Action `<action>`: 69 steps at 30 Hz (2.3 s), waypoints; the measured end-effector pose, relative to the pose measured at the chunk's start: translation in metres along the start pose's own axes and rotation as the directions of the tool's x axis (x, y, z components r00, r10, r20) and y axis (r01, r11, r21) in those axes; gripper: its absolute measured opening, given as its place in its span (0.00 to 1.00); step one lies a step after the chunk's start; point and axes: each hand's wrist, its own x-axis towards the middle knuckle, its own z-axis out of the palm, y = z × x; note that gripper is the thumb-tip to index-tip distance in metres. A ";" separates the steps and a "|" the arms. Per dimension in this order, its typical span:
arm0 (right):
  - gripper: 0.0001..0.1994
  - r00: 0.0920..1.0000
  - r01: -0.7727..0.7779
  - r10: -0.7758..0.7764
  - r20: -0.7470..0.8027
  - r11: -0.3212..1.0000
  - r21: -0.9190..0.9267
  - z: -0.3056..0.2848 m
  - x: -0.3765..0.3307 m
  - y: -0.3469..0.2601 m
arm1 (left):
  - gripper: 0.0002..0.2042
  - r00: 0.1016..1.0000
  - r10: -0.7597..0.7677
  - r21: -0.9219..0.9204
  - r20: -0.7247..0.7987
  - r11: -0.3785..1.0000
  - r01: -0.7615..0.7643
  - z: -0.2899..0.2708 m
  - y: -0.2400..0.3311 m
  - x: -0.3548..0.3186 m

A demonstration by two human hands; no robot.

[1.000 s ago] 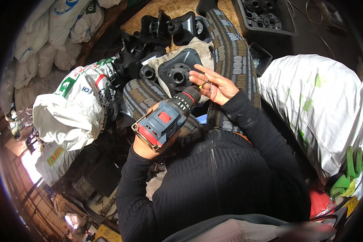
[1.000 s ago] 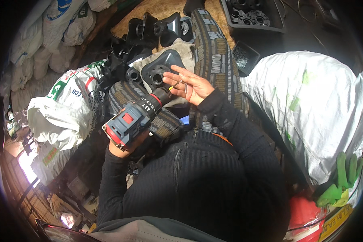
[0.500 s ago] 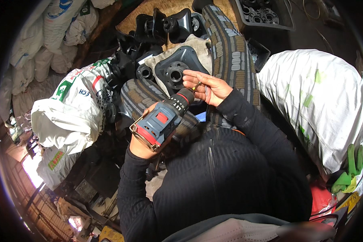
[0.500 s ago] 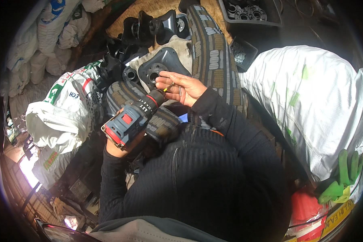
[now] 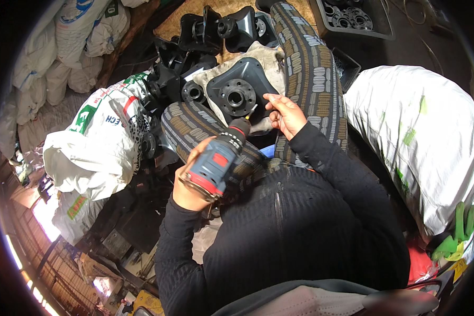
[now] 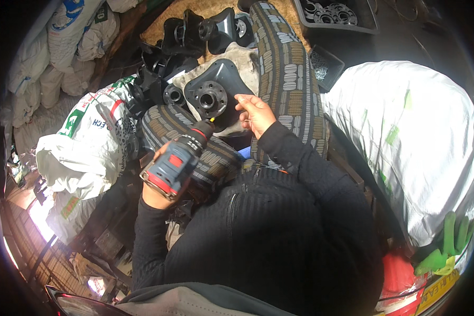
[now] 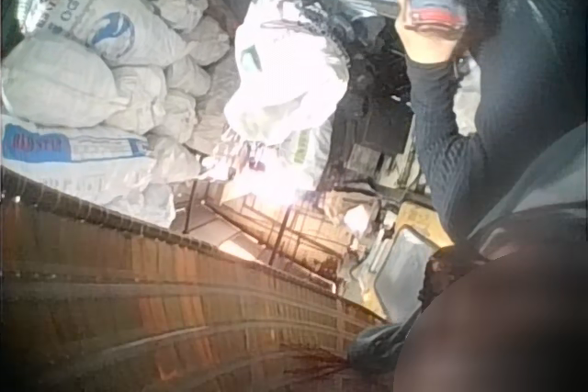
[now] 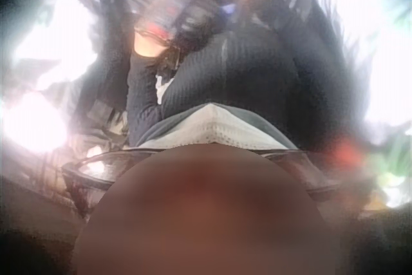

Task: The person uses a cordless drill to fasten small metal rings into black plastic components. They repeatedly pick up parts, align them, and drive fasteners into place, then set the finished pieces aside.

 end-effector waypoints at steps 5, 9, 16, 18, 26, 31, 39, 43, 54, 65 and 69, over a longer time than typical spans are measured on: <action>0.18 0.994 0.086 -0.102 -0.031 0.935 -0.345 0.012 0.041 -0.005 | 0.15 0.988 0.152 0.157 -0.042 0.977 -0.143 -0.008 0.003 0.035; 0.19 0.955 0.255 -0.295 0.028 0.768 -0.588 0.001 0.061 0.021 | 0.20 0.996 -0.078 0.011 0.035 0.997 0.078 -0.005 -0.003 0.040; 0.16 0.973 0.174 -0.230 0.003 0.728 -0.663 0.008 0.051 0.007 | 0.23 0.989 0.001 0.027 0.145 1.000 -0.005 -0.019 -0.008 0.074; 0.16 0.976 0.170 -0.217 0.004 0.750 -0.640 0.007 0.053 0.006 | 0.26 0.944 -0.180 0.068 0.276 0.984 0.167 -0.034 0.009 0.091; 0.14 0.984 0.164 -0.181 0.003 0.883 -0.439 0.010 0.055 0.012 | 0.33 0.966 0.032 0.144 0.257 0.987 -0.071 -0.019 -0.002 0.091; 0.13 0.991 0.123 -0.132 -0.005 0.935 -0.332 0.006 0.055 0.016 | 0.31 0.962 -0.095 0.127 0.257 0.990 0.064 -0.012 0.008 0.094; 0.12 0.987 0.156 -0.160 0.021 0.911 -0.381 0.004 0.057 0.016 | 0.27 0.977 -0.037 0.122 0.209 0.992 0.012 0.002 -0.003 0.090; 0.14 0.981 0.191 -0.193 0.031 0.909 -0.372 0.007 0.058 0.011 | 0.22 0.978 -0.100 0.113 0.181 0.990 0.080 0.002 0.007 0.082; 0.44 0.817 0.479 -0.297 0.494 0.827 -0.294 0.000 -0.040 -0.026 | 0.16 0.965 0.258 0.194 -0.055 0.951 -0.243 -0.011 0.041 0.018; 0.52 0.573 0.819 -0.226 0.788 0.177 -0.546 0.024 -0.060 -0.031 | 0.22 0.984 0.179 -0.020 -0.013 0.984 -0.180 -0.011 0.036 -0.015; 0.54 0.539 0.842 -0.133 0.832 0.055 -0.536 0.029 -0.064 -0.036 | 0.22 0.998 -0.060 -0.190 0.017 0.980 0.062 -0.014 0.037 -0.020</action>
